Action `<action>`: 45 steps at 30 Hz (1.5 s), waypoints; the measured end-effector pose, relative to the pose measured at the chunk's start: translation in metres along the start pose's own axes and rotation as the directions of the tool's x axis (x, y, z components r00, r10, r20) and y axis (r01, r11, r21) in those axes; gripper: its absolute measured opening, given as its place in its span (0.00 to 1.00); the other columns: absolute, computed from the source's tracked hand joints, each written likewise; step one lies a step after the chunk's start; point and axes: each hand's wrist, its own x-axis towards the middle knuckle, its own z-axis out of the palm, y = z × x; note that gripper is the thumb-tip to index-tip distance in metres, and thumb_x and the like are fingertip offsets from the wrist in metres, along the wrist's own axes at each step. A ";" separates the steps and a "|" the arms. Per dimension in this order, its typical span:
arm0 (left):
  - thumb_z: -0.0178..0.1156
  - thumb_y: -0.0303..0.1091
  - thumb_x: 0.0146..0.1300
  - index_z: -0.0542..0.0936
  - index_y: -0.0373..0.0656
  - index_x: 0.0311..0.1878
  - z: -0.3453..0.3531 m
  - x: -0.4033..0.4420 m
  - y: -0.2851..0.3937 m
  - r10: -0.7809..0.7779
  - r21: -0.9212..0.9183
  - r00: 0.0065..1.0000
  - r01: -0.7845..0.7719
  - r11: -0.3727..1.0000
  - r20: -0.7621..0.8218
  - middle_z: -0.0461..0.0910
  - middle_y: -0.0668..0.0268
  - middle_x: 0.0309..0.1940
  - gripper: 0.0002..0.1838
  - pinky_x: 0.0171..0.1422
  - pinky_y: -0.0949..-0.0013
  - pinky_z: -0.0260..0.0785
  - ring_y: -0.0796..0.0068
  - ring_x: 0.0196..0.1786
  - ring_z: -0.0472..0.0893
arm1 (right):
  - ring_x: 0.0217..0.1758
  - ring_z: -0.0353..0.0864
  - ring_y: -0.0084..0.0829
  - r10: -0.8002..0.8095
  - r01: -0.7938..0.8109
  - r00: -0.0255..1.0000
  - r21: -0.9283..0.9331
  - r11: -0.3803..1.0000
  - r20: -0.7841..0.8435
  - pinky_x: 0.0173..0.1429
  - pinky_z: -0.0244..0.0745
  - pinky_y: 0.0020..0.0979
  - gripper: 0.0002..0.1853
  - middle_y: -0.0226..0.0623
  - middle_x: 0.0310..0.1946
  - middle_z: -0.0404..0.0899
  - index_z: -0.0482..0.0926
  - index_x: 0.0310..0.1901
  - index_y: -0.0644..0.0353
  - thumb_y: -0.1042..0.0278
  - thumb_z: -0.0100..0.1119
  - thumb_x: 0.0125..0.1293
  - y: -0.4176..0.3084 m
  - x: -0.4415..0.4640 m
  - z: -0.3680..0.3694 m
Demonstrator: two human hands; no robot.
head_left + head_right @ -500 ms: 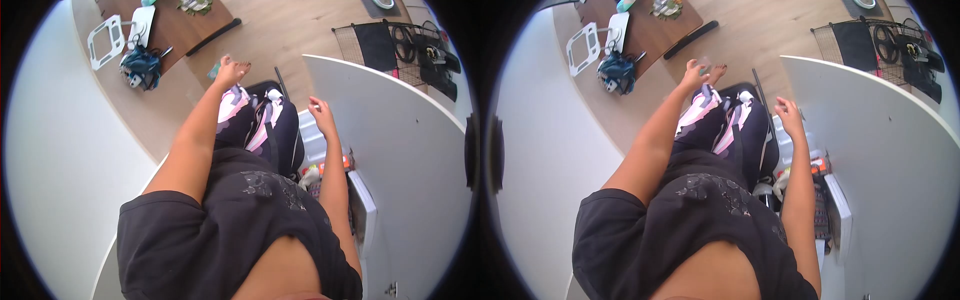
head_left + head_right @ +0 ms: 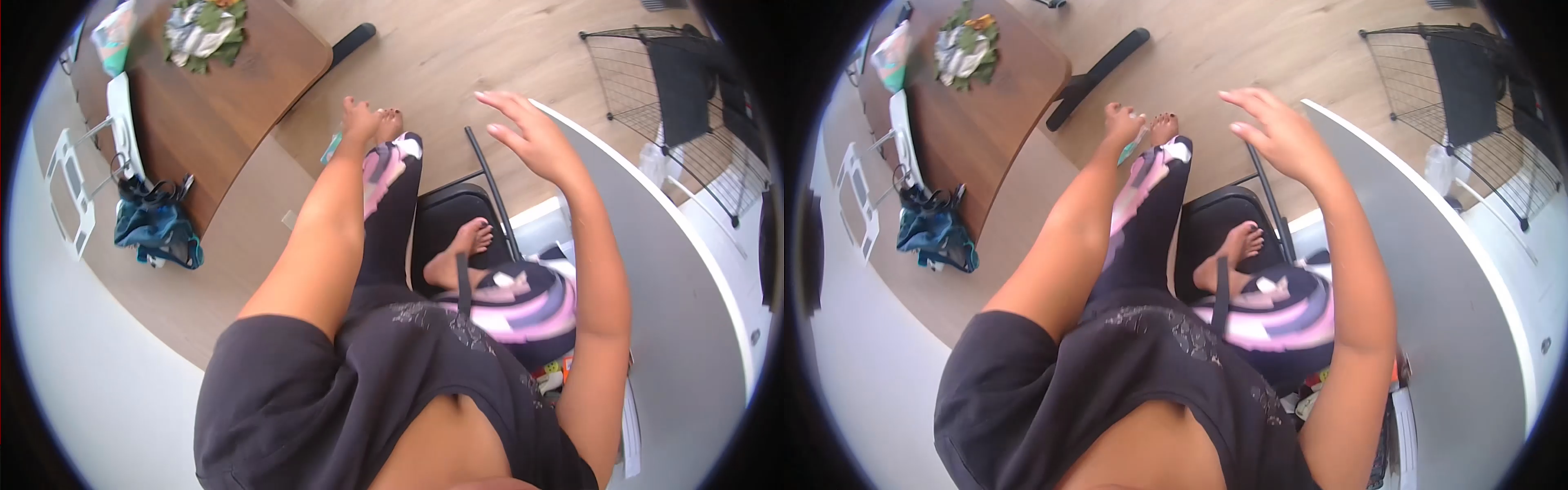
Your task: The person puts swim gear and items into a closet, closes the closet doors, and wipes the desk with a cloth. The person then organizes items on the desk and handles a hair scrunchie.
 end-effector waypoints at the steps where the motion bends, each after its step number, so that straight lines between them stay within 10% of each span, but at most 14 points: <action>1: 0.60 0.45 0.51 0.75 0.38 0.51 0.009 0.017 -0.020 -0.064 -0.053 0.998 0.063 0.997 -0.020 0.51 0.52 0.65 0.26 0.66 0.59 0.57 0.52 0.64 0.61 | 0.56 0.70 0.38 -0.046 0.045 0.999 -0.075 0.996 -0.016 0.58 0.67 0.34 0.21 0.38 0.56 0.68 0.69 0.58 0.48 0.64 0.52 0.61 0.014 0.031 0.016; 6: 0.60 0.42 0.51 0.79 0.37 0.45 0.059 0.068 -0.088 -0.191 0.105 0.981 0.187 0.977 0.024 0.51 0.54 0.66 0.21 0.67 0.60 0.54 0.56 0.66 0.59 | 0.54 0.71 0.37 -0.068 0.078 0.995 -0.152 0.985 0.069 0.56 0.69 0.36 0.20 0.31 0.55 0.69 0.70 0.56 0.47 0.63 0.52 0.61 0.111 0.120 0.117; 14: 0.60 0.39 0.48 0.83 0.42 0.40 0.173 0.193 -0.195 -0.007 0.705 0.915 -0.307 0.640 0.404 0.44 0.65 0.71 0.16 0.66 0.51 0.56 0.71 0.67 0.60 | 0.57 0.69 0.35 0.107 -0.109 0.987 0.011 0.994 0.119 0.57 0.68 0.34 0.18 0.30 0.57 0.68 0.71 0.56 0.47 0.65 0.51 0.62 0.239 0.166 0.261; 15: 0.51 0.31 0.54 0.80 0.46 0.47 0.173 0.194 -0.184 -0.189 0.739 0.905 -0.175 0.650 0.381 0.42 0.85 0.71 0.17 0.67 0.54 0.57 0.58 0.69 0.57 | 0.56 0.70 0.35 0.114 -0.117 0.986 0.017 0.993 0.125 0.56 0.68 0.34 0.18 0.30 0.57 0.68 0.71 0.55 0.47 0.65 0.51 0.62 0.249 0.166 0.276; 22: 0.50 0.29 0.55 0.77 0.39 0.49 0.203 0.217 -0.217 -0.111 0.773 0.799 -0.523 0.360 0.592 0.49 0.65 0.70 0.17 0.64 0.56 0.61 0.55 0.61 0.68 | 0.51 0.72 0.38 0.225 -0.236 0.959 0.045 0.971 0.173 0.52 0.69 0.36 0.17 0.35 0.48 0.72 0.73 0.53 0.51 0.66 0.52 0.62 0.301 0.150 0.308; 24: 0.50 0.30 0.56 0.72 0.40 0.53 0.193 0.204 -0.222 -0.305 0.683 0.883 -0.024 0.730 0.357 0.65 0.52 0.61 0.19 0.61 0.57 0.64 0.53 0.59 0.70 | 0.50 0.72 0.38 0.233 -0.243 0.957 0.039 0.969 0.172 0.52 0.69 0.36 0.17 0.36 0.47 0.72 0.73 0.53 0.51 0.66 0.52 0.61 0.296 0.144 0.298; 27: 0.49 0.28 0.56 0.68 0.40 0.53 0.150 0.151 -0.174 -0.236 0.554 0.957 0.106 0.826 0.169 0.74 0.49 0.49 0.19 0.56 0.57 0.67 0.52 0.56 0.71 | 0.51 0.71 0.40 0.262 -0.276 0.950 0.061 0.959 0.170 0.52 0.69 0.36 0.20 0.37 0.47 0.72 0.71 0.55 0.52 0.67 0.54 0.60 0.268 0.141 0.277; 31: 0.56 0.30 0.54 0.72 0.31 0.45 0.091 0.051 -0.089 0.394 0.335 0.918 -0.358 0.871 -0.042 0.72 0.53 0.48 0.16 0.55 0.59 0.66 0.52 0.51 0.73 | 0.59 0.67 0.41 0.233 -0.240 0.970 0.124 0.963 0.070 0.57 0.69 0.35 0.37 0.36 0.58 0.64 0.59 0.64 0.45 0.70 0.63 0.51 0.214 0.124 0.241; 36: 0.58 0.27 0.52 0.74 0.31 0.44 -0.001 -0.048 0.041 0.722 0.213 0.682 -0.693 0.689 -0.117 0.71 0.58 0.49 0.16 0.52 0.62 0.69 0.57 0.50 0.74 | 0.69 0.52 0.43 0.168 -0.206 0.973 -0.270 0.941 -0.157 0.67 0.56 0.50 0.52 0.28 0.70 0.40 0.47 0.67 0.30 0.70 0.68 0.43 0.126 0.108 0.154; 39: 0.60 0.25 0.50 0.75 0.32 0.42 -0.058 -0.097 0.090 0.835 0.093 0.524 -0.835 0.543 -0.168 0.72 0.60 0.47 0.15 0.53 0.63 0.68 0.58 0.52 0.74 | 0.70 0.52 0.41 0.051 -0.205 0.944 -0.459 0.864 -0.326 0.66 0.56 0.49 0.47 0.29 0.69 0.46 0.49 0.68 0.34 0.72 0.64 0.47 0.087 0.087 0.101; 44: 0.62 0.24 0.48 0.78 0.38 0.42 -0.160 -0.166 0.139 0.859 -0.214 0.442 -0.893 0.396 -0.258 0.71 0.58 0.49 0.15 0.56 0.63 0.67 0.57 0.58 0.70 | 0.55 0.73 0.40 -0.038 0.035 0.836 -0.015 0.999 -0.547 0.57 0.68 0.41 0.27 0.36 0.50 0.75 0.67 0.59 0.51 0.70 0.58 0.56 0.023 0.032 0.009; 45: 0.63 0.23 0.47 0.75 0.39 0.46 -0.175 -0.177 0.146 0.807 -0.196 0.358 -0.933 0.301 -0.469 0.68 0.56 0.52 0.20 0.57 0.63 0.67 0.56 0.60 0.68 | 0.55 0.73 0.40 -0.066 0.050 0.832 -0.043 0.998 -0.550 0.57 0.68 0.41 0.27 0.36 0.50 0.75 0.67 0.59 0.51 0.70 0.58 0.56 -0.001 0.026 0.004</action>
